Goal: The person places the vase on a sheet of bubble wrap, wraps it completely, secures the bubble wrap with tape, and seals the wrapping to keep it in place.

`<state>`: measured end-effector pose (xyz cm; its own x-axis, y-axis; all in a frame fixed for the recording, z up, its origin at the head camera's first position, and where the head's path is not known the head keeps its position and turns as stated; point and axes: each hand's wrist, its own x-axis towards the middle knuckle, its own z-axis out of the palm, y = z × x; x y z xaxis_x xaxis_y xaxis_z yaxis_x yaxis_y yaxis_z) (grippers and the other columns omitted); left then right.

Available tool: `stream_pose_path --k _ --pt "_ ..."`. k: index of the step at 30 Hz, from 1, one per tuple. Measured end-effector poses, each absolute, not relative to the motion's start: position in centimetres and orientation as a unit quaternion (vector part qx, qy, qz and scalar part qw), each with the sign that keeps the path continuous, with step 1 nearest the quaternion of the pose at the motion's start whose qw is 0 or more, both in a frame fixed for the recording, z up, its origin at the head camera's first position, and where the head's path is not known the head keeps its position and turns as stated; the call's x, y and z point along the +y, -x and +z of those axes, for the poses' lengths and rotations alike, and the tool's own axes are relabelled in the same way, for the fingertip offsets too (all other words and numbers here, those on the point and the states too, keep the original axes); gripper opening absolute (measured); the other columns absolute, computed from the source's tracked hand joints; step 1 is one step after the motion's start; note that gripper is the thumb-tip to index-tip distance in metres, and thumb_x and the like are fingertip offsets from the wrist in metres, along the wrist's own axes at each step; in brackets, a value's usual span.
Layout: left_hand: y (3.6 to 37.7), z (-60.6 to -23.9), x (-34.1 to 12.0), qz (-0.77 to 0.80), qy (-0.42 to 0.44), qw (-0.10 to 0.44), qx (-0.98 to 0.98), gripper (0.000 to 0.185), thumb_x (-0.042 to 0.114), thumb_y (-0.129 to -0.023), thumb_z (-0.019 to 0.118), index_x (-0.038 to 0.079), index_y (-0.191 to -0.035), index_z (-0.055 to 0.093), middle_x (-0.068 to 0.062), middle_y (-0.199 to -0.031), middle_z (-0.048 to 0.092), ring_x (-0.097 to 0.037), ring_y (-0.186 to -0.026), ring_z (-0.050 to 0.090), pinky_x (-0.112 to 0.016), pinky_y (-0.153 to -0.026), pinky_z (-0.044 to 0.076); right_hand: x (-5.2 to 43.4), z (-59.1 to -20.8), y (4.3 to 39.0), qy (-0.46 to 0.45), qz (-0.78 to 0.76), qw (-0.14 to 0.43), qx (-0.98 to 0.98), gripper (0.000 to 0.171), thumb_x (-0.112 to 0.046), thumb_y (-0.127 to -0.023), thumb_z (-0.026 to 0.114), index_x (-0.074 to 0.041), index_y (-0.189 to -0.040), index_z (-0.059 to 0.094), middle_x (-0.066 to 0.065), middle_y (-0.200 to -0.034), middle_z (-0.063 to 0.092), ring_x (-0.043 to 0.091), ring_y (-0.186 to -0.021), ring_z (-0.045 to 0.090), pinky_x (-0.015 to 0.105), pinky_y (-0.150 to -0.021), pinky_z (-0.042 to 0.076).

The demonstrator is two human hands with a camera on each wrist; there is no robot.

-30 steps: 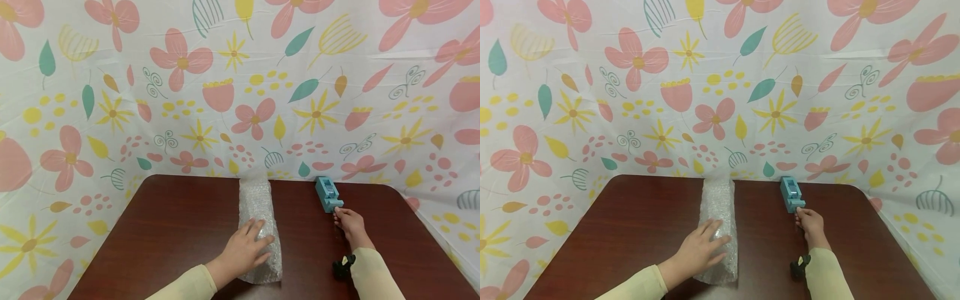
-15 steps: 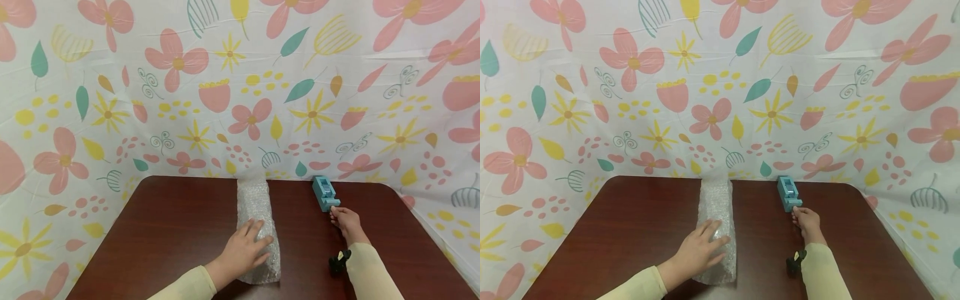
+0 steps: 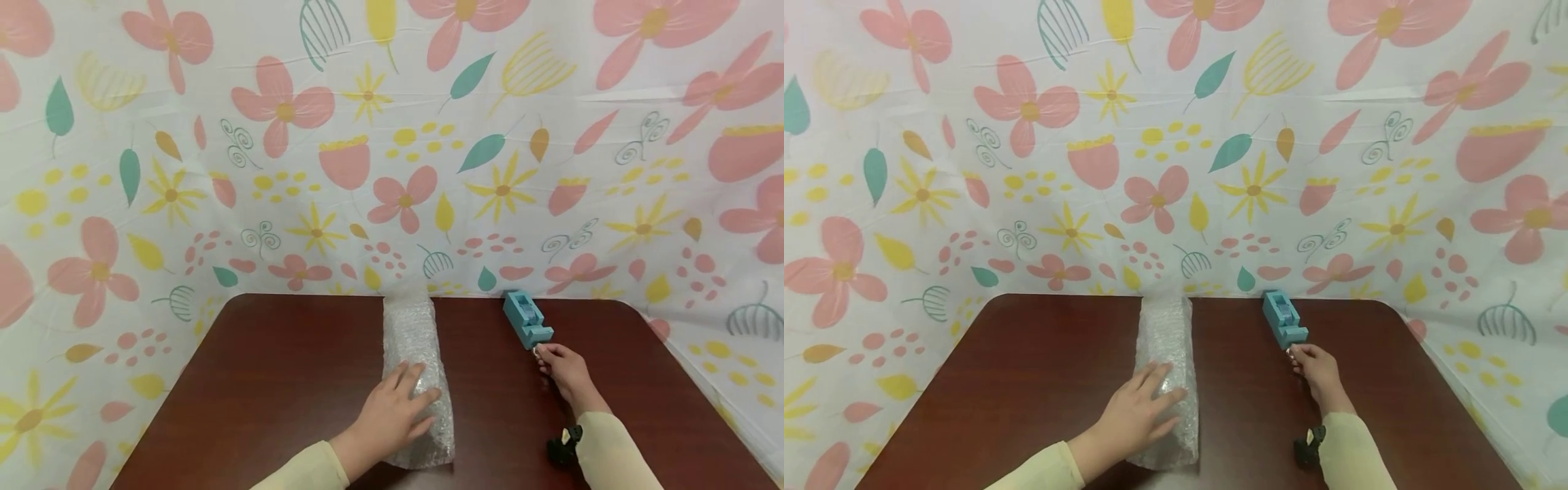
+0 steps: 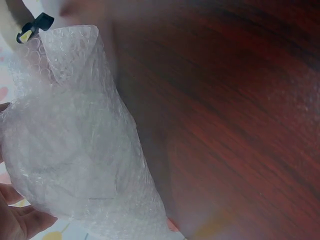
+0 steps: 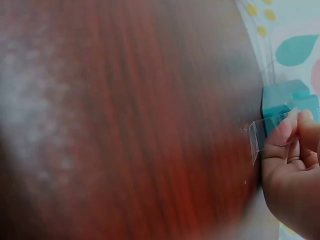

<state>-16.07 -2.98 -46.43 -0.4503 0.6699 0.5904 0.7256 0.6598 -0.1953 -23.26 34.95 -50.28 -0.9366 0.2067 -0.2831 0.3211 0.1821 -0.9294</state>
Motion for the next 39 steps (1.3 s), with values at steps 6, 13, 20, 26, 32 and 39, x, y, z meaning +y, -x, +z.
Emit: stream_pose_path --k 6,13,20,26,32,39 --pt "16.0 -46.3 -2.9 -0.042 0.411 0.328 -0.85 0.038 0.05 -0.086 0.078 0.029 -0.117 0.071 -0.013 -0.132 0.064 -0.034 -0.114 0.071 -0.034 -0.082 0.064 35.1 -50.1 22.9 -0.149 -0.646 0.065 0.745 0.023 -0.021 -0.109 0.047 -0.018 -0.099 0.068 -0.014 -0.084 0.06 0.003 -0.079 0.055 0.018 -0.072 0.053" --pt "16.1 -46.2 -2.9 -0.036 0.413 0.331 -0.847 0.039 0.051 -0.087 0.078 0.03 -0.118 0.069 -0.013 -0.132 0.064 -0.033 -0.114 0.071 -0.033 -0.084 0.064 34.4 -49.6 22.5 -0.127 -0.683 0.041 0.718 0.025 -0.023 -0.108 0.049 -0.03 -0.091 0.067 -0.017 -0.082 0.06 0.0 -0.08 0.056 0.017 -0.074 0.053" --pt "16.3 -46.2 -2.9 -0.036 0.41 0.334 -0.848 0.039 0.051 -0.087 0.078 0.03 -0.118 0.069 -0.013 -0.132 0.064 -0.033 -0.115 0.071 -0.033 -0.086 0.064 32.7 -46.2 22.5 -0.083 -0.76 -0.034 0.643 0.018 -0.027 -0.104 0.058 -0.03 -0.092 0.071 -0.014 -0.082 0.063 0.001 -0.078 0.059 0.016 -0.071 0.053" --pt "16.3 -46.3 -3.0 -0.034 0.41 0.341 -0.845 0.038 0.051 -0.087 0.078 0.03 -0.117 0.07 -0.013 -0.132 0.064 -0.033 -0.115 0.071 -0.034 -0.084 0.064 30.0 -42.4 22.3 -0.091 -0.74 -0.008 0.666 0.021 -0.03 -0.104 0.058 -0.033 -0.087 0.071 -0.016 -0.081 0.063 0.001 -0.079 0.058 0.017 -0.072 0.053" --pt "16.2 -46.3 -3.0 -0.035 0.408 0.339 -0.847 0.038 0.051 -0.086 0.078 0.031 -0.117 0.07 -0.012 -0.132 0.064 -0.033 -0.115 0.07 -0.034 -0.085 0.064 27.8 -39.9 21.9 -0.052 -0.7 0.028 0.711 0.023 -0.031 -0.106 0.055 -0.034 -0.088 0.068 -0.017 -0.083 0.061 0.001 -0.078 0.056 0.018 -0.068 0.052" --pt "16.3 -46.3 -2.9 -0.033 0.414 0.346 -0.841 0.038 0.052 -0.086 0.078 0.03 -0.116 0.071 -0.013 -0.131 0.065 -0.034 -0.112 0.072 -0.036 -0.085 0.064 26.1 -37.9 21.7 -0.001 -0.65 0.048 0.758 0.02 -0.031 -0.107 0.053 -0.03 -0.093 0.066 -0.014 -0.085 0.058 0.005 -0.076 0.053 0.023 -0.065 0.049"
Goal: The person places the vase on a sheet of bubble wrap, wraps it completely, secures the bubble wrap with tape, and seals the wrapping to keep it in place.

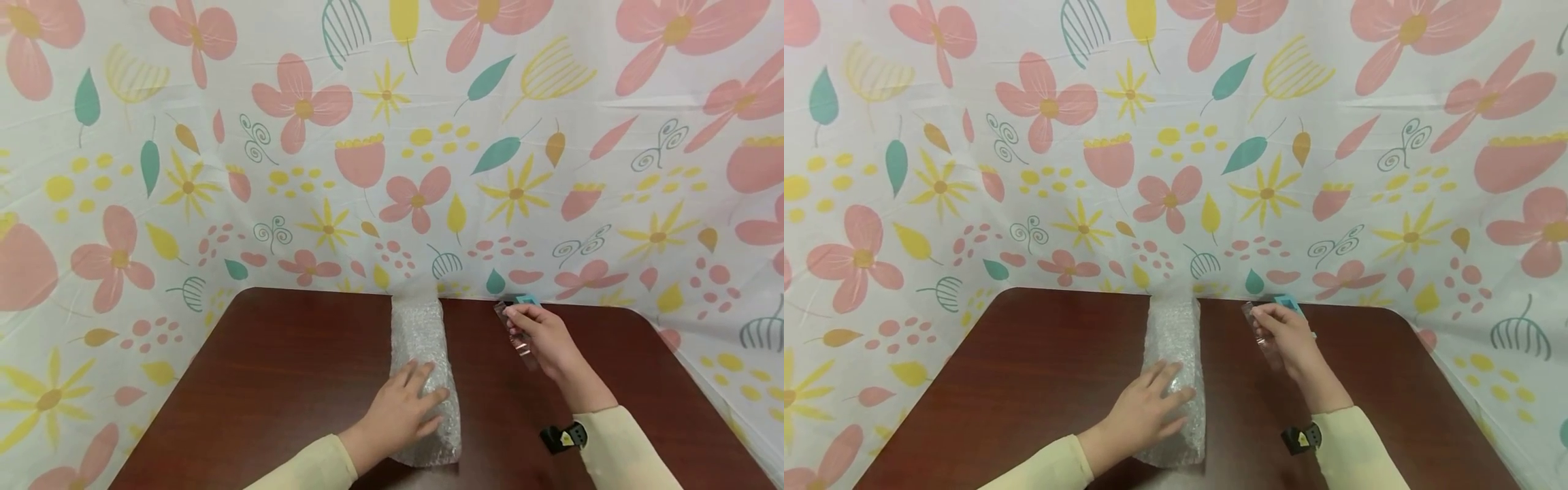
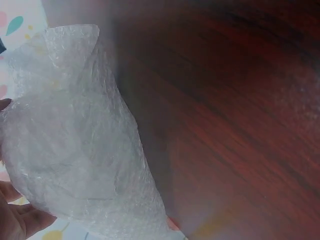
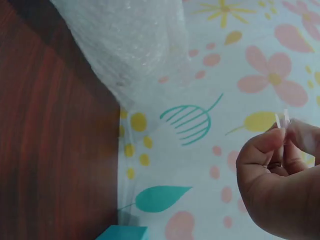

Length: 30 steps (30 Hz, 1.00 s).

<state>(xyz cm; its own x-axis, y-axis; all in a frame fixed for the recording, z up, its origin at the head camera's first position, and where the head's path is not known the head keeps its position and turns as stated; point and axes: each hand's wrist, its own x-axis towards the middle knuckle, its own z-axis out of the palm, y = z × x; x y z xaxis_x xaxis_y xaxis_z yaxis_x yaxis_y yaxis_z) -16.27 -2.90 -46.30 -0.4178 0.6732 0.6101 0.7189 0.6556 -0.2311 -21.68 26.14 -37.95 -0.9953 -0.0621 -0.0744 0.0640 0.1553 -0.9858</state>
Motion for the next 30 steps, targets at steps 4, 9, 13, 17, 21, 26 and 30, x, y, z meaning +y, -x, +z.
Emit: stream_pose_path --k 4,9,13,17,21,26,30 --pt "16.5 -46.3 -2.8 -0.025 0.418 0.352 -0.837 0.039 0.053 -0.086 0.078 0.03 -0.116 0.07 -0.013 -0.13 0.066 -0.034 -0.112 0.072 -0.036 -0.083 0.065 25.5 -37.2 21.9 0.015 -0.626 0.069 0.776 0.017 -0.032 -0.107 0.053 -0.026 -0.096 0.064 -0.012 -0.083 0.057 0.007 -0.069 0.051 0.025 -0.056 0.042" --pt "16.7 -46.3 -2.9 -0.021 0.424 0.343 -0.838 0.04 0.054 -0.087 0.076 0.031 -0.12 0.07 -0.012 -0.13 0.066 -0.034 -0.111 0.072 -0.036 -0.081 0.065 24.9 -36.8 22.3 0.046 -0.596 0.109 0.795 0.018 -0.028 -0.109 0.05 -0.015 -0.102 0.061 -0.009 -0.084 0.058 0.008 -0.068 0.051 0.025 -0.055 0.042" --pt "16.7 -46.3 -2.9 -0.021 0.428 0.327 -0.842 0.043 0.054 -0.088 0.075 0.032 -0.125 0.07 -0.011 -0.132 0.065 -0.033 -0.111 0.072 -0.036 -0.083 0.064 24.4 -36.7 22.5 0.074 -0.576 0.113 0.807 0.022 -0.026 -0.108 0.052 -0.006 -0.107 0.062 -0.008 -0.089 0.063 0.007 -0.079 0.062 0.023 -0.072 0.054" --pt "16.6 -46.0 -3.0 -0.014 0.429 0.32 -0.845 0.045 0.054 -0.089 0.074 0.033 -0.128 0.069 -0.01 -0.133 0.065 -0.033 -0.111 0.072 -0.036 -0.083 0.064 23.8 -36.8 22.9 0.092 -0.558 0.112 0.817 0.026 -0.027 -0.107 0.054 -0.003 -0.108 0.063 -0.008 -0.092 0.065 0.007 -0.088 0.065 0.024 -0.082 0.056" --pt "16.4 -45.8 -2.9 -0.006 0.424 0.32 -0.847 0.045 0.054 -0.089 0.073 0.034 -0.129 0.069 -0.01 -0.134 0.065 -0.033 -0.112 0.072 -0.035 -0.084 0.064 23.1 -37.3 23.2 0.107 -0.56 0.127 0.811 0.026 -0.024 -0.107 0.053 0.001 -0.103 0.06 -0.002 -0.087 0.062 0.013 -0.077 0.06 0.032 -0.07 0.055" --pt "16.4 -45.9 -2.9 -0.004 0.42 0.315 -0.851 0.044 0.055 -0.09 0.073 0.035 -0.129 0.069 -0.009 -0.135 0.065 -0.032 -0.114 0.071 -0.035 -0.084 0.064 22.2 -37.9 23.5 0.11 -0.541 0.129 0.824 0.026 -0.021 -0.107 0.054 0.005 -0.107 0.059 0.002 -0.085 0.059 0.017 -0.074 0.057 0.033 -0.068 0.054" --pt "16.3 -45.9 -2.8 -0.005 0.418 0.313 -0.853 0.044 0.054 -0.09 0.072 0.035 -0.129 0.068 -0.009 -0.135 0.064 -0.033 -0.115 0.071 -0.035 -0.081 0.065 21.5 -38.2 24.1 0.109 -0.508 0.129 0.844 0.028 -0.023 -0.106 0.057 0.004 -0.111 0.061 0.004 -0.087 0.059 0.02 -0.078 0.056 0.03 -0.066 0.051"
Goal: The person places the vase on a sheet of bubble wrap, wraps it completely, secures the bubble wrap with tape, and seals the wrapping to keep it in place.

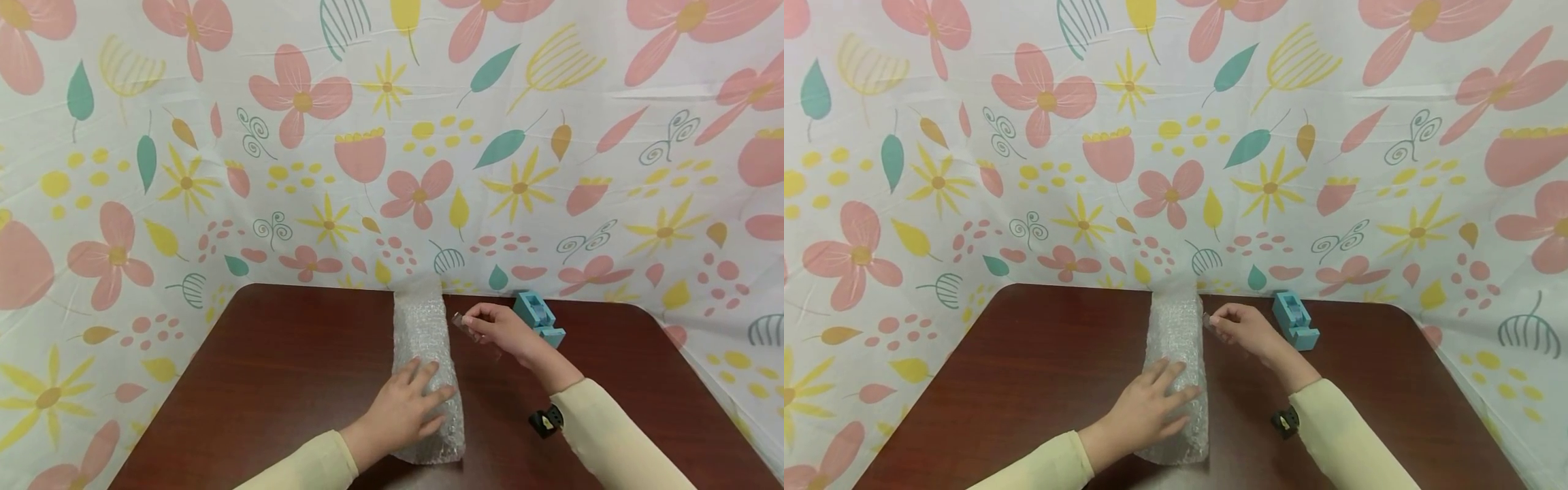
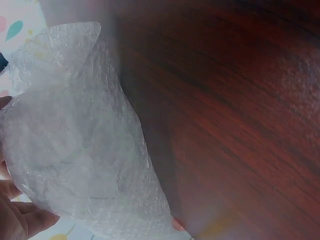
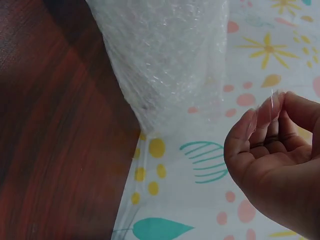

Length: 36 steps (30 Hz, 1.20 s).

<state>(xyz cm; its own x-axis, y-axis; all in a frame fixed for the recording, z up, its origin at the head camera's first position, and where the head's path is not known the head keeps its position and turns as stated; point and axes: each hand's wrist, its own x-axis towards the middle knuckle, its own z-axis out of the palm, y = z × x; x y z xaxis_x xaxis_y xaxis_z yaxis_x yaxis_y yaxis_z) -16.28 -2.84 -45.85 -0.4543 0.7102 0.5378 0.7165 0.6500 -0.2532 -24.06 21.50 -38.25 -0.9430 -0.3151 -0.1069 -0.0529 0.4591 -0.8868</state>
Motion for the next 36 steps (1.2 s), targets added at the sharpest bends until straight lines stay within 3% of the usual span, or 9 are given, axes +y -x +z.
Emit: stream_pose_path --k 5,9,16,24,29,33,36 --pt "16.3 -45.8 -2.6 -0.006 0.421 0.317 -0.85 0.044 0.055 -0.089 0.074 0.034 -0.127 0.069 -0.009 -0.134 0.064 -0.033 -0.114 0.07 -0.036 -0.079 0.065 20.2 -38.0 24.8 0.103 -0.469 0.145 0.865 0.026 -0.026 -0.105 0.059 -0.001 -0.107 0.063 0.006 -0.083 0.058 0.017 -0.067 0.049 0.029 -0.049 0.038" --pt "16.4 -45.8 -2.5 -0.002 0.423 0.327 -0.845 0.043 0.055 -0.087 0.075 0.034 -0.125 0.07 -0.009 -0.132 0.065 -0.032 -0.113 0.071 -0.036 -0.081 0.065 18.6 -37.7 25.2 0.114 -0.428 0.154 0.883 0.025 -0.027 -0.103 0.06 -0.003 -0.101 0.066 0.003 -0.076 0.058 0.014 -0.057 0.044 0.026 -0.044 0.031" --pt "16.4 -45.9 -2.5 0.009 0.421 0.339 -0.841 0.043 0.056 -0.086 0.076 0.035 -0.124 0.071 -0.007 -0.131 0.066 -0.031 -0.112 0.071 -0.035 -0.085 0.064 16.1 -37.4 26.1 0.165 -0.369 0.158 0.901 0.019 -0.02 -0.099 0.066 -0.003 -0.093 0.071 0.005 -0.073 0.061 0.013 -0.063 0.05 0.027 -0.06 0.045" --pt "16.3 -46.0 -2.3 0.013 0.422 0.343 -0.839 0.042 0.056 -0.086 0.076 0.034 -0.121 0.071 -0.008 -0.131 0.065 -0.03 -0.112 0.07 -0.035 -0.083 0.064 14.7 -38.1 27.6 0.196 -0.339 0.172 0.904 0.025 -0.02 -0.096 0.07 -0.007 -0.075 0.067 -0.006 -0.061 0.049 0.01 -0.056 0.036 0.024 -0.059 0.036" --pt "16.4 -46.2 -2.1 0.016 0.416 0.356 -0.837 0.042 0.057 -0.084 0.077 0.034 -0.119 0.071 -0.007 -0.129 0.066 -0.03 -0.11 0.071 -0.035 -0.081 0.064 14.4 -39.3 28.0 0.2 -0.312 0.172 0.913 0.044 -0.02 -0.095 0.071 -0.017 -0.057 0.049 -0.008 -0.051 0.035 0.008 -0.052 0.026 0.023 -0.055 0.029" --pt "16.3 -46.3 -1.8 0.029 0.408 0.367 -0.835 0.042 0.058 -0.082 0.077 0.034 -0.117 0.071 -0.006 -0.128 0.067 -0.029 -0.109 0.071 -0.034 -0.082 0.064 14.1 -39.6 28.0 0.181 -0.274 0.166 0.93 0.051 -0.021 -0.093 0.074 -0.019 -0.054 0.041 -0.008 -0.05 0.031 0.008 -0.051 0.023 0.022 -0.053 0.026" --pt "16.2 -46.4 -1.6 0.038 0.399 0.372 -0.837 0.043 0.06 -0.082 0.077 0.034 -0.116 0.071 -0.006 -0.128 0.067 -0.029 -0.109 0.071 -0.033 -0.081 0.064 13.6 -39.3 28.0 0.151 -0.227 0.161 0.948 0.047 -0.025 -0.09 0.078 -0.016 -0.058 0.045 -0.006 -0.055 0.038 0.009 -0.054 0.031 0.022 -0.055 0.031"
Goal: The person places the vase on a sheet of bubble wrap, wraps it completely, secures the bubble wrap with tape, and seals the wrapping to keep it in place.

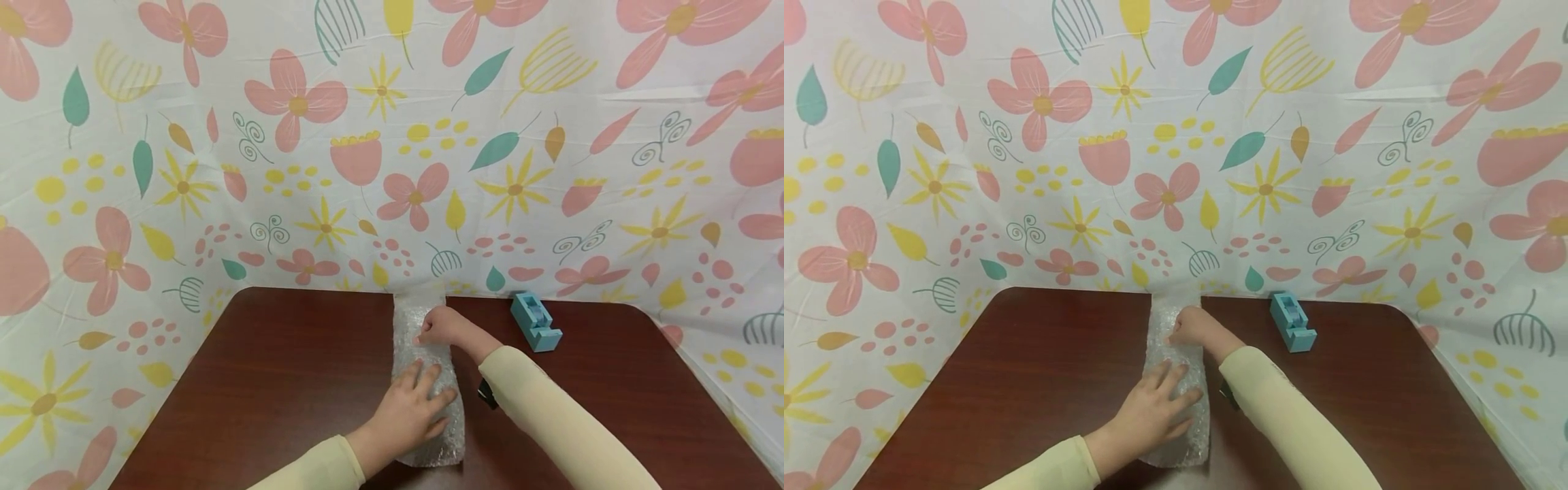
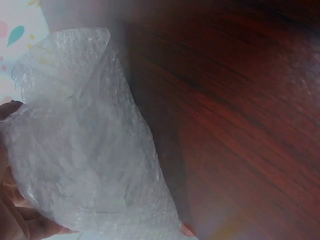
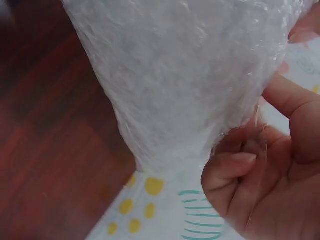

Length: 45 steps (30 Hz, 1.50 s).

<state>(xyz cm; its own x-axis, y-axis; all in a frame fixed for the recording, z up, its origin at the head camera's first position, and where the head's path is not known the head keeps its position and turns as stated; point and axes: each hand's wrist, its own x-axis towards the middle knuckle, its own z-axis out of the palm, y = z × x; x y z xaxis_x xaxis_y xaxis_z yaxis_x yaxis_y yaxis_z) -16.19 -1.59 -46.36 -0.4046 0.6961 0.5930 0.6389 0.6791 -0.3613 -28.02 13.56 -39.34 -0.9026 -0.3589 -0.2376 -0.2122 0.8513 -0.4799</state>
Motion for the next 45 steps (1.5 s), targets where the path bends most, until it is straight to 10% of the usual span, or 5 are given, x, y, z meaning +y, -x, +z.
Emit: stream_pose_path --k 9,18,25,36,45 --pt "16.0 -46.6 -1.2 0.038 0.384 0.376 -0.842 0.042 0.059 -0.081 0.079 0.034 -0.113 0.071 -0.006 -0.127 0.067 -0.029 -0.108 0.072 -0.033 -0.079 0.064 12.5 -38.8 28.2 0.078 -0.083 0.176 0.978 0.04 -0.043 -0.089 0.078 -0.006 -0.081 0.067 0.008 -0.084 0.07 0.018 -0.071 0.058 0.034 -0.071 0.054" --pt "15.7 -46.9 -1.2 0.033 0.379 0.363 -0.85 0.042 0.059 -0.081 0.078 0.035 -0.115 0.07 -0.007 -0.128 0.067 -0.029 -0.108 0.073 -0.032 -0.08 0.064 16.9 -41.2 27.6 0.141 -0.264 0.161 0.94 0.056 -0.043 -0.09 0.076 -0.017 -0.053 0.044 -0.006 -0.047 0.039 0.009 -0.047 0.034 0.023 -0.051 0.034" --pt "15.8 -47.0 -1.6 0.018 0.377 0.364 -0.852 0.043 0.059 -0.083 0.077 0.035 -0.117 0.07 -0.007 -0.129 0.067 -0.029 -0.109 0.073 -0.031 -0.078 0.064 21.3 -42.0 27.2 0.095 -0.414 0.274 0.862 0.039 -0.034 -0.099 0.067 -0.014 -0.068 0.056 -0.003 -0.059 0.046 0.011 -0.053 0.035 0.027 -0.056 0.035" --pt "15.9 -46.7 -1.8 0.008 0.382 0.349 -0.856 0.042 0.057 -0.086 0.075 0.034 -0.12 0.068 -0.009 -0.129 0.065 -0.03 -0.109 0.073 -0.031 -0.076 0.064 22.5 -39.8 26.6 0.165 -0.399 0.244 0.868 0.024 -0.02 -0.101 0.065 0.003 -0.1 0.072 -0.001 -0.067 0.051 0.014 -0.06 0.039 0.031 -0.065 0.042" --pt "16.1 -46.9 -1.8 0.019 0.373 0.37 -0.85 0.042 0.058 -0.084 0.076 0.034 -0.118 0.068 -0.009 -0.127 0.067 -0.028 -0.107 0.073 -0.03 -0.074 0.064 22.6 -41.1 26.1 0.192 -0.385 0.222 0.875 0.022 -0.016 -0.098 0.067 0.004 -0.091 0.072 0.0 -0.071 0.058 0.012 -0.062 0.046 0.032 -0.063 0.045"
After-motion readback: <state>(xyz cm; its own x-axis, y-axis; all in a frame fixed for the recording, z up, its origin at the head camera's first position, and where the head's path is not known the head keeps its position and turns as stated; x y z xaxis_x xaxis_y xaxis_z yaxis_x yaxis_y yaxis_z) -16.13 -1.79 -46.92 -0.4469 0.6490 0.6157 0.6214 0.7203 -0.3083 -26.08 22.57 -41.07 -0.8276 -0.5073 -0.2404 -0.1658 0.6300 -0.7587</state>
